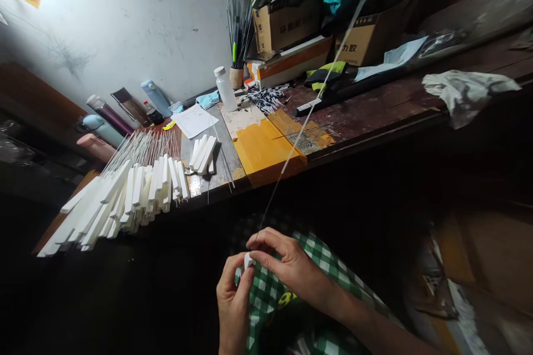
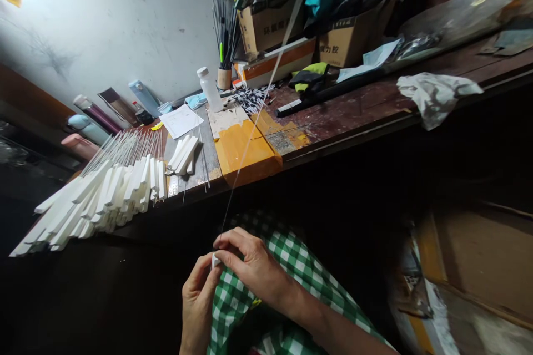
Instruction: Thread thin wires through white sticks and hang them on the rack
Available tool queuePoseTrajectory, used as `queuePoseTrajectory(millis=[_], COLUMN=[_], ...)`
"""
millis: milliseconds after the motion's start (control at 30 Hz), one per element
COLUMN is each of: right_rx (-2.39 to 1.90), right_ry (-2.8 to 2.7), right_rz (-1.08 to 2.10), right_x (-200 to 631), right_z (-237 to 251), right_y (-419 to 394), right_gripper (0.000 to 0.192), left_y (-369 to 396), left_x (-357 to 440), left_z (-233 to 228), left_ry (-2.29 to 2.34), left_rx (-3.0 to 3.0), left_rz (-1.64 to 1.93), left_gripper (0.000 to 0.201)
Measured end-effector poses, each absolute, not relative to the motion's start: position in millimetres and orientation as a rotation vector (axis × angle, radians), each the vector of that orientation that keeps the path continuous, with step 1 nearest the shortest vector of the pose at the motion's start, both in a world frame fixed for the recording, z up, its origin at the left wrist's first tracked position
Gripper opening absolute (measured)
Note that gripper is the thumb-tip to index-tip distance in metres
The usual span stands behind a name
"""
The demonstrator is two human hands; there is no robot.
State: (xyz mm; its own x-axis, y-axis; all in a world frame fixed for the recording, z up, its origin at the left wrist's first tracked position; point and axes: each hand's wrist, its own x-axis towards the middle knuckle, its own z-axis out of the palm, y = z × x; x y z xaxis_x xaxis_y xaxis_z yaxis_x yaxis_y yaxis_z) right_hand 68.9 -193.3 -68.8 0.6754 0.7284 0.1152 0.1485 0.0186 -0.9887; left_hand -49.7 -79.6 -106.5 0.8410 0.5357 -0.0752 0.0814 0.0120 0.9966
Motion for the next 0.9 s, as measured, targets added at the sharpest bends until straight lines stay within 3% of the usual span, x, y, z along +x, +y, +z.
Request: queuePoseTrajectory(millis=[167, 633, 700, 900], right_rx=[-1.534, -1.488, -1.463, -1.474], right_ry=[-0.710, -0.708, -0.683, -0.549], right_rz=[0.369, 0.543, 0.573, 0.445], right_x=[77.2, 73.3, 71.0, 81.1], right_z=[-64.7, -70.0, -72.6, -65.8], right_y=[-198.6, -198.8, -198.6, -200.7], right_gripper=[0.014, 0.020, 0.014, 0.017], left_y=[-77.3, -82.6, -82.1, -79.6], left_x=[-50.9, -45.3, -44.5, -47.7], left_z=[-105.1, -100.3, -100.9, -103.1], left_ry=[0.567, 0.518, 0.523, 0.578], left_rx=[1.567, 1.592, 1.595, 1.658], left_rz=[0.329, 0.328, 0.314, 0.259], left_gripper=[0.018, 0.017, 0.017, 0.017])
